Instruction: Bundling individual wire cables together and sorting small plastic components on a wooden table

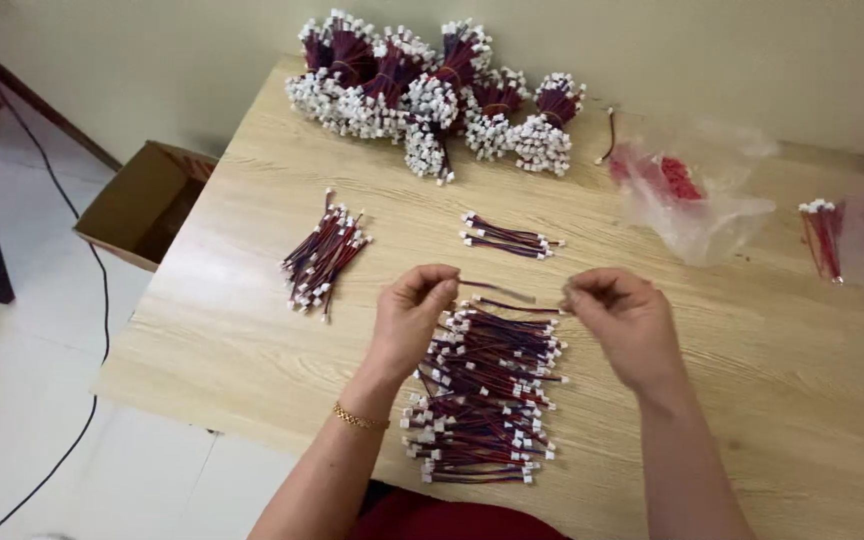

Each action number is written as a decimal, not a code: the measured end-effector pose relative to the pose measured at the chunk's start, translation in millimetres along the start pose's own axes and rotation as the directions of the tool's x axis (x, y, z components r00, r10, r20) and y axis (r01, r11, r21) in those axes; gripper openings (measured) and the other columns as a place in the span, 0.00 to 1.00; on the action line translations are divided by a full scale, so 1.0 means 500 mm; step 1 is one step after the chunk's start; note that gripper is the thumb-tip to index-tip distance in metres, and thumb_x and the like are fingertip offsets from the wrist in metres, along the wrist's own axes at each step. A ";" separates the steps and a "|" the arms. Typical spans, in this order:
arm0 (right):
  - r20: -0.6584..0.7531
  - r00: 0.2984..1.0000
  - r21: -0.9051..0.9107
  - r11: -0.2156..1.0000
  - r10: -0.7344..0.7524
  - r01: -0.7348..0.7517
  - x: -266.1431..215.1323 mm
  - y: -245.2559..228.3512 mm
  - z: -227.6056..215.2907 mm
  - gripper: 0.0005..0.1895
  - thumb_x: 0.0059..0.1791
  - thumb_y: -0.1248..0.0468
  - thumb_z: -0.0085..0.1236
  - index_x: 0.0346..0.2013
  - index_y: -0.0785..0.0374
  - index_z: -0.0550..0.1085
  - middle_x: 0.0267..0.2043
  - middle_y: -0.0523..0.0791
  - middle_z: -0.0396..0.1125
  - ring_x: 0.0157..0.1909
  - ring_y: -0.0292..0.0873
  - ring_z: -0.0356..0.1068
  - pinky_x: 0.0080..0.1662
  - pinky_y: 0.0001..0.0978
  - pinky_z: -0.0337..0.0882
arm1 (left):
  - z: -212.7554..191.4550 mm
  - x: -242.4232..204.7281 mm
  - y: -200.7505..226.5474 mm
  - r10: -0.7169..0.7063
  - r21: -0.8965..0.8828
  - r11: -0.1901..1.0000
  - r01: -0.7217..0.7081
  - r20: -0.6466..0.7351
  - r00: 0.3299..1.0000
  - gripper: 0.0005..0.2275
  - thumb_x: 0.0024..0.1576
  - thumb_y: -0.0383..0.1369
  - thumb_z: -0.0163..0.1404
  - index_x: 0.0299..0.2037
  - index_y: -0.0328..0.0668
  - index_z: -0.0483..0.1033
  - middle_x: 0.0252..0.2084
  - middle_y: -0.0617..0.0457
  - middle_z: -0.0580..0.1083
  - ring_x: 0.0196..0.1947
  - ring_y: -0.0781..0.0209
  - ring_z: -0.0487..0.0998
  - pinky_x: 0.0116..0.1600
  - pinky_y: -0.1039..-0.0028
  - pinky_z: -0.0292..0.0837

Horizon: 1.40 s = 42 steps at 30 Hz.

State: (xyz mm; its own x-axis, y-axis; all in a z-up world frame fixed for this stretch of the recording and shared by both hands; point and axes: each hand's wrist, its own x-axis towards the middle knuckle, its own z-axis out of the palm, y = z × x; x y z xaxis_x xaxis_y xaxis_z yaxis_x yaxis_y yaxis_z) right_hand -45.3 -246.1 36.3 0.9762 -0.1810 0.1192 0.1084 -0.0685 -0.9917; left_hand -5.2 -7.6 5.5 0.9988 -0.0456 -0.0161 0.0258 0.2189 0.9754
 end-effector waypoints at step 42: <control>0.286 0.774 -0.570 0.549 -0.565 0.611 -0.026 -0.060 0.144 0.05 0.46 0.60 0.62 0.36 0.53 0.77 0.37 0.40 0.72 0.45 0.43 0.71 0.55 0.41 0.60 | 0.020 -0.046 -0.030 -0.080 -0.340 0.935 0.104 0.083 0.993 0.13 0.56 0.23 0.52 0.51 0.33 0.71 0.35 0.45 0.76 0.35 0.59 0.80 0.40 0.72 0.80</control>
State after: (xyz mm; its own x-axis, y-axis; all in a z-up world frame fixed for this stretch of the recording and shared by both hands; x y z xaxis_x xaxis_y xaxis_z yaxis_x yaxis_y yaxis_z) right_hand -47.9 -171.0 61.0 0.7484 0.1792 0.6386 0.5489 -0.7078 -0.4446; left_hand -28.8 -19.6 -6.7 0.9867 -0.1439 -0.0762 0.1420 0.5313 0.8352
